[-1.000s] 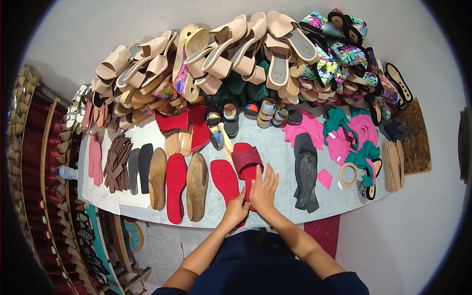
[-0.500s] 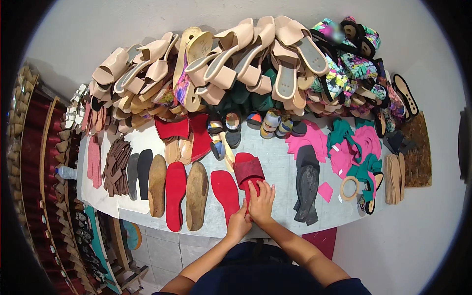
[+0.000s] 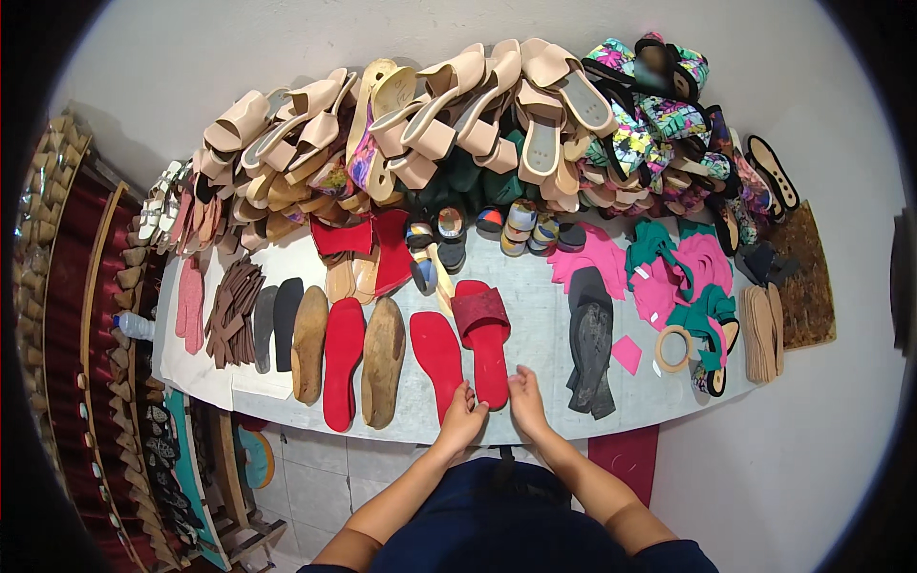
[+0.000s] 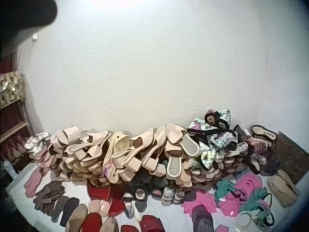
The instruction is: Manually assemble shoe components onto a wooden last, including fitting the upper and sole pieces.
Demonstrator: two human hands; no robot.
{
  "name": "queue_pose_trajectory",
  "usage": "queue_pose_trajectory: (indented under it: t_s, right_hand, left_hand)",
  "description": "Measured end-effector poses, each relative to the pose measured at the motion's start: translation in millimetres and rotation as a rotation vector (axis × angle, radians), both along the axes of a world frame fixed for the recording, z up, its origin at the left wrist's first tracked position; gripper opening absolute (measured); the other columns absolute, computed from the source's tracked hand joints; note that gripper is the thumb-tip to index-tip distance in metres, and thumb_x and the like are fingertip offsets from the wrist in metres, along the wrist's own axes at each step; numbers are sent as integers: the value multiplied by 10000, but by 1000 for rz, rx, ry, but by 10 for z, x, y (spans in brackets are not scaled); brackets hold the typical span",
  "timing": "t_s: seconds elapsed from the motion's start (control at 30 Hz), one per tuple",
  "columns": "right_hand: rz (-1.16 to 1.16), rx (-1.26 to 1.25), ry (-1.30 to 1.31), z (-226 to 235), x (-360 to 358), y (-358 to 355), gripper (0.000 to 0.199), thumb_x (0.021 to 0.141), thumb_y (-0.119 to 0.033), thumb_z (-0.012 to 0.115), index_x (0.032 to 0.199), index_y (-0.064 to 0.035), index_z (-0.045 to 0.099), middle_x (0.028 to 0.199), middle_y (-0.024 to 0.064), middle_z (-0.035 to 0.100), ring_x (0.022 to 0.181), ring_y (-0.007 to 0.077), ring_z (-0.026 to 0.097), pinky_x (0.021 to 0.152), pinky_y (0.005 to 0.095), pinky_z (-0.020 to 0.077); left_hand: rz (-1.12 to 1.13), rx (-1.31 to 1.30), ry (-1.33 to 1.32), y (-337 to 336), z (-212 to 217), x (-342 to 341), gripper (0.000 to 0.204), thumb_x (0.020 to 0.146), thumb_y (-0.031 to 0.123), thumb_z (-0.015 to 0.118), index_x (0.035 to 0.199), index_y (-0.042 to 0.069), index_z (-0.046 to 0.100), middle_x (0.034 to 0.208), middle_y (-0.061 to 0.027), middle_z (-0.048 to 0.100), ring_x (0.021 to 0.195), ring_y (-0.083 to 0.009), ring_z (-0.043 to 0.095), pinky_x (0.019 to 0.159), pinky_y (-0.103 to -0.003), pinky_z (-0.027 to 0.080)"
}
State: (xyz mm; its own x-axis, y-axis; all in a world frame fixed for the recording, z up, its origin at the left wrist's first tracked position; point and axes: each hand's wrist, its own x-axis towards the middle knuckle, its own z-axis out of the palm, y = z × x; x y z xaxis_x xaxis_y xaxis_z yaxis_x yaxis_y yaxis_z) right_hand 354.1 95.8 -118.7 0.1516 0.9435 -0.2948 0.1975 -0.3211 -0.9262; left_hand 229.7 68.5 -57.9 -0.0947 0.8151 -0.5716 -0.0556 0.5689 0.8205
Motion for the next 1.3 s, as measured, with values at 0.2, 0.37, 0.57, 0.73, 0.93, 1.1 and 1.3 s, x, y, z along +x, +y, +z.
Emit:
queue_pose_trajectory:
  t_s: [0.2,0.37,0.57,0.73,0.93,1.1,1.3]
  right_hand:
    - [81,-349,359,446,-67,66,619,763,-151,618,1209,104,274,1049,178,505,890,186,538,776,269,428]
    - [239,-464,552,555,99,212,514,723,-135,662,1112,84,408,947,143,558,837,179,556,738,265,446]
    - [338,-608,717,523,190,310,325,734,-108,638,1003,22,511,889,99,584,813,160,567,735,254,444]
    - [379,-573,885,502,258,292,392,724,-90,640,1043,50,460,916,105,566,836,162,553,753,261,432]
    - [449,-426,796,602,341,268,521,713,-61,631,1155,28,370,1056,115,504,963,172,501,859,283,383]
    - [547,-324,880,815,437,311,606,711,-71,632,1223,-16,313,1138,98,457,1038,181,462,905,315,346]
    - [400,-216,1139,924,666,788,601,726,-186,650,1220,-47,337,1156,90,468,1057,197,462,902,358,359]
  left_hand:
    - [66,-191,-297,77,433,142,572,771,93,509,1242,-67,226,1135,-154,434,1058,-187,415,891,-280,325]
    - [125,-119,-346,26,367,107,465,781,141,508,1205,58,334,1071,-56,480,1010,-127,418,845,-280,309]
    - [243,-35,-241,-12,85,110,562,790,188,583,1213,-38,290,1049,-92,491,884,-108,487,711,-191,368]
    - [146,12,-166,-53,33,151,819,759,221,632,1264,-139,97,1146,-209,413,1026,-208,469,847,-278,400]
    - [70,-95,-578,16,190,105,536,778,156,612,1169,-95,346,1023,-136,527,934,-157,530,803,-245,427]
    - [15,18,-631,-38,169,142,481,745,101,637,1143,-41,407,1034,-102,533,954,-151,522,834,-257,416]
    - [-93,45,-513,-88,240,265,629,687,82,688,1203,-48,354,1100,-108,509,997,-157,507,870,-269,396]
